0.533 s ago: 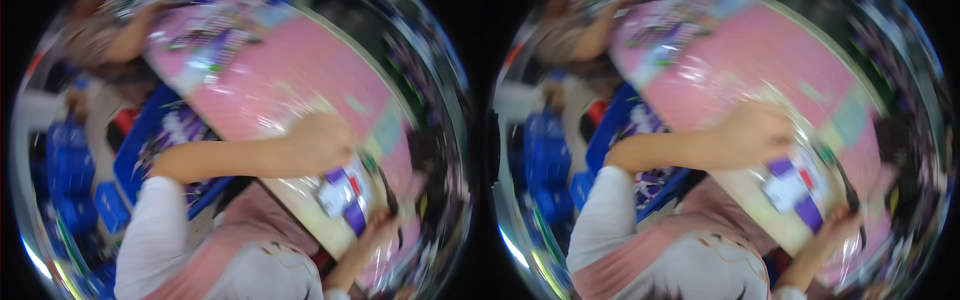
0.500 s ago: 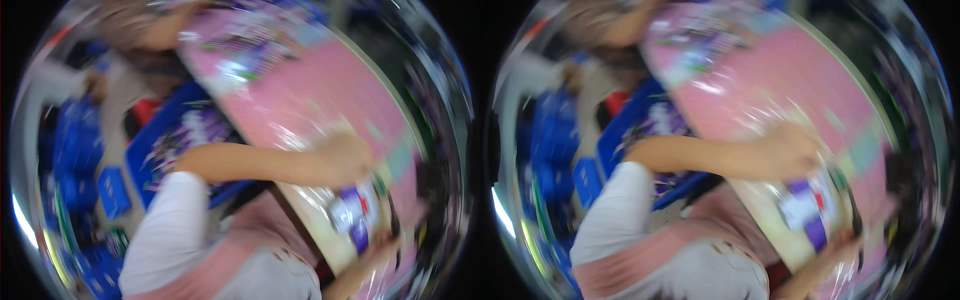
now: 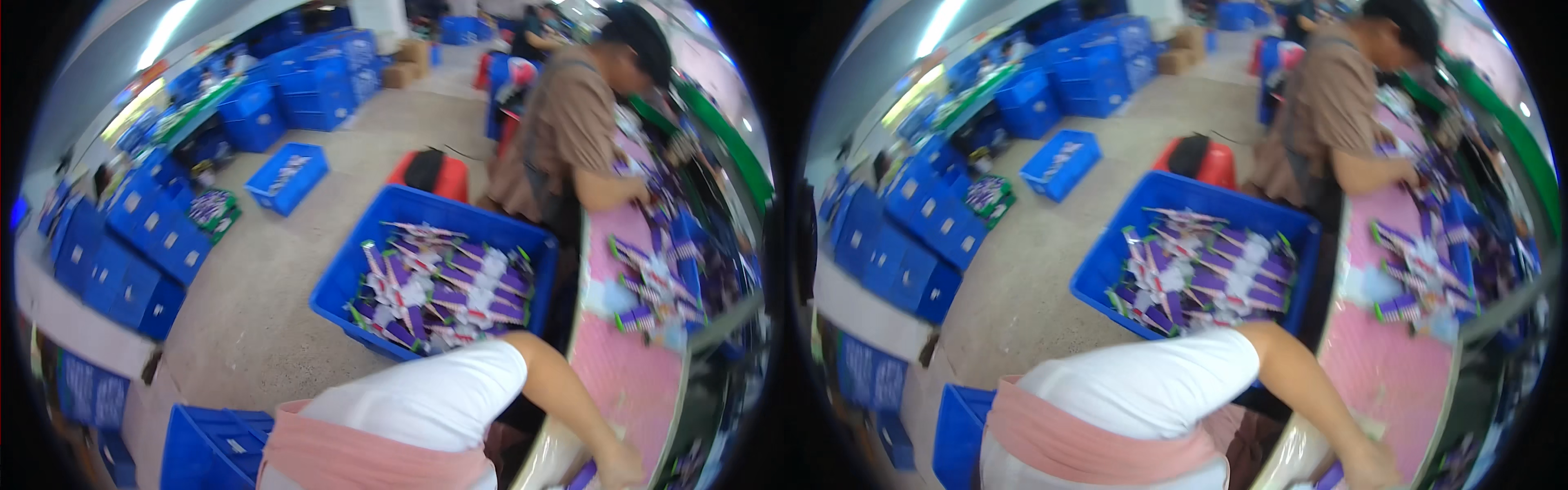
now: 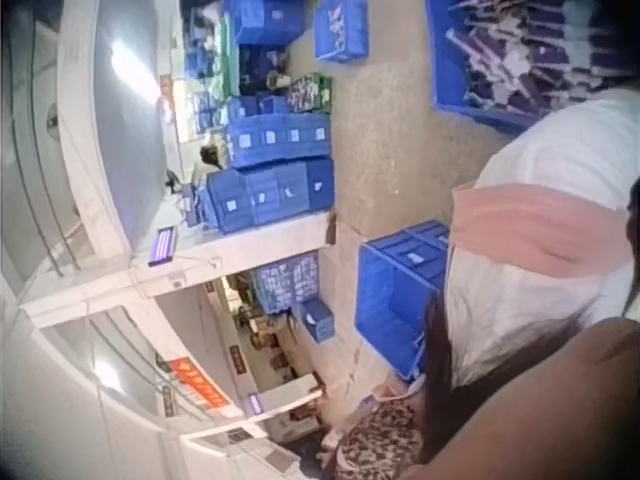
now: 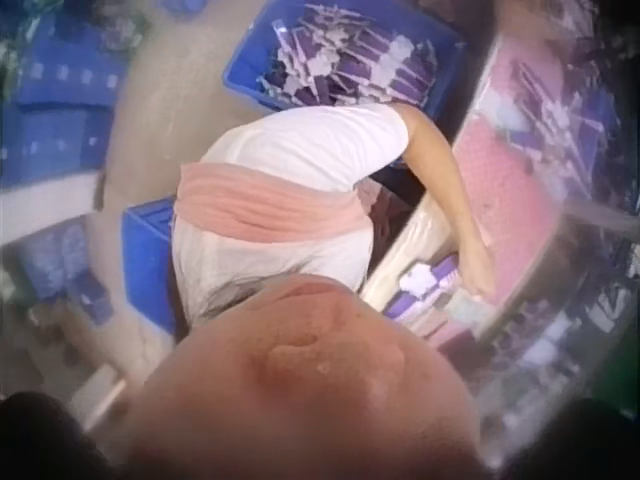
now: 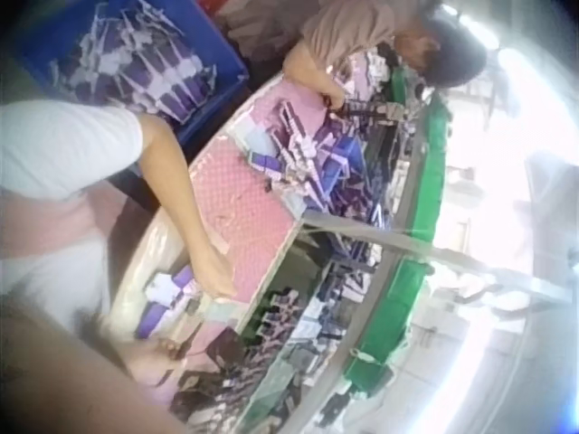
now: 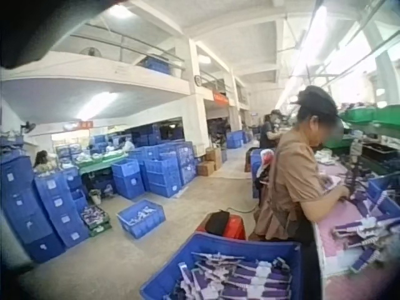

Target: Soldering electronic wires onto a small PCB and assembling plastic toy components on an assembly line.

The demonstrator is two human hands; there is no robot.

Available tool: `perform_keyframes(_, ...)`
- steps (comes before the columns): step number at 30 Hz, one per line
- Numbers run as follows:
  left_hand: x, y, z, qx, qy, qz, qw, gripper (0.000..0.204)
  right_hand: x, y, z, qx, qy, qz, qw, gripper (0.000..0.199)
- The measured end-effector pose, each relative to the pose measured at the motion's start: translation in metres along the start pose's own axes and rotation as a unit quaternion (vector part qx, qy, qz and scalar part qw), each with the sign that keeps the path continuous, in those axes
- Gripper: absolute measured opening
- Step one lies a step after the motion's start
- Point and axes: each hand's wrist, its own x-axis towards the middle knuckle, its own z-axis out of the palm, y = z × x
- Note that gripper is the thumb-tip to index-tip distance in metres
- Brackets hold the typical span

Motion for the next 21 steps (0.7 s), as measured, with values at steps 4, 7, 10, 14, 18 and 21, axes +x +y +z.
perform_keyframes(4, -0.010, -0.042, -0.001, -0.144, 0.003, 0.084, 0.986, 0.025, 0.004, -0.024, -0.039, -0.021, 0.151, -0.057, 0.987, 0.025)
perform_keyframes(7, -0.007, -0.016, -0.043, -0.336, -0.196, -0.178, 0.904, 0.028, 0.018, -0.042, -0.051, -0.069, 0.247, -0.112, 0.960, 0.024)
perform_keyframes(10, 0.010, 0.011, -0.043, -0.132, -0.217, -0.090, 0.963, 0.020, 0.043, -0.070, -0.093, -0.217, 0.239, -0.218, 0.921, 0.017)
perform_keyframes(14, 0.026, 0.047, -0.006, -0.042, -0.305, -0.023, 0.951, 0.021, 0.053, -0.034, -0.158, -0.276, 0.292, -0.187, 0.896, 0.019)
perform_keyframes(18, 0.026, 0.049, -0.002, 0.030, -0.343, 0.082, 0.935, 0.026, 0.078, -0.005, -0.156, -0.172, 0.269, -0.107, 0.942, 0.029)
perform_keyframes(21, 0.012, 0.031, 0.000, 0.072, -0.310, 0.093, 0.943, 0.025, 0.080, 0.022, -0.125, 0.193, 0.113, 0.062, 0.973, 0.029)
